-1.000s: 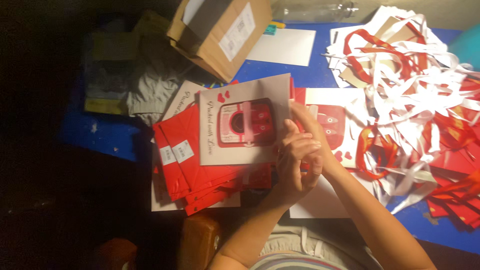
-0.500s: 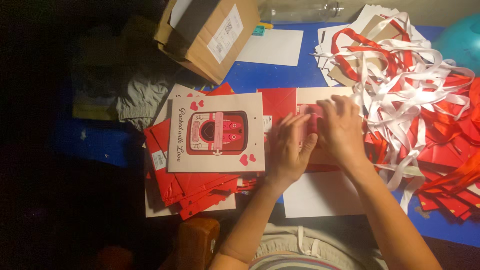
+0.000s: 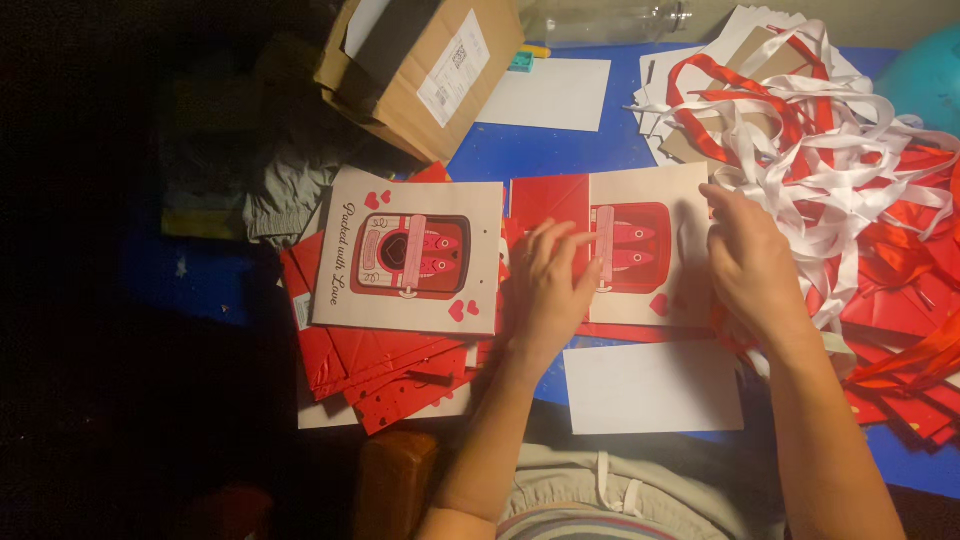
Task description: The person threads red and white ribbons through the handles of small red and white gift bags, ties them into bows, and stacks the finished bags on the table. The person handles multiple bags one at a time, alternating between red and white ribbons.
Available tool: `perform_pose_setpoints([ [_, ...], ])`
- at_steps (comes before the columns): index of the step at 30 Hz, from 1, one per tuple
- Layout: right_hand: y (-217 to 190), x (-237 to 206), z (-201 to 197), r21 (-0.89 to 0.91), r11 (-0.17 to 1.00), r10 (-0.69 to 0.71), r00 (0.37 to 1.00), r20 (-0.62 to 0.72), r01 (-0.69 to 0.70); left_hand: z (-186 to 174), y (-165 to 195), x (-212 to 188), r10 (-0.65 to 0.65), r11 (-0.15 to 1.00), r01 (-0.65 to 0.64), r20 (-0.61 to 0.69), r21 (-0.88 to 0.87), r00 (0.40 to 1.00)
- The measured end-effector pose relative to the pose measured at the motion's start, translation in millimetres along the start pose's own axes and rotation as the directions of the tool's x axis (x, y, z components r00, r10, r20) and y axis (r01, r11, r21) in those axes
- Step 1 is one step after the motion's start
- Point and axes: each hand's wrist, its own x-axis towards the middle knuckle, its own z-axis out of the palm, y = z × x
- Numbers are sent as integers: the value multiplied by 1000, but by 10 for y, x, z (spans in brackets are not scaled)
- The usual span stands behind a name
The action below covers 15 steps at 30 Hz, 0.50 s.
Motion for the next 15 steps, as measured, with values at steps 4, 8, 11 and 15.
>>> perform_pose_setpoints([
  [4, -132, -5, -103, 109, 994, -25, 999, -40, 29, 258, 170, 110, 56, 972, -41, 60, -232, 997],
  [8, -154, 9, -135, 307, 948, 66, 995, 79, -87, 458, 286, 367, 27, 940, -2, 70, -341, 997],
  [11, -31, 80, -100, 580, 795, 137, 984, 110, -176, 531, 276, 536, -69, 923, 135, 189, -360, 979],
  [15, 223, 209, 10, 783, 561, 250, 956, 151, -270, 545, 170, 598, -30, 918, 124, 246, -377, 969],
])
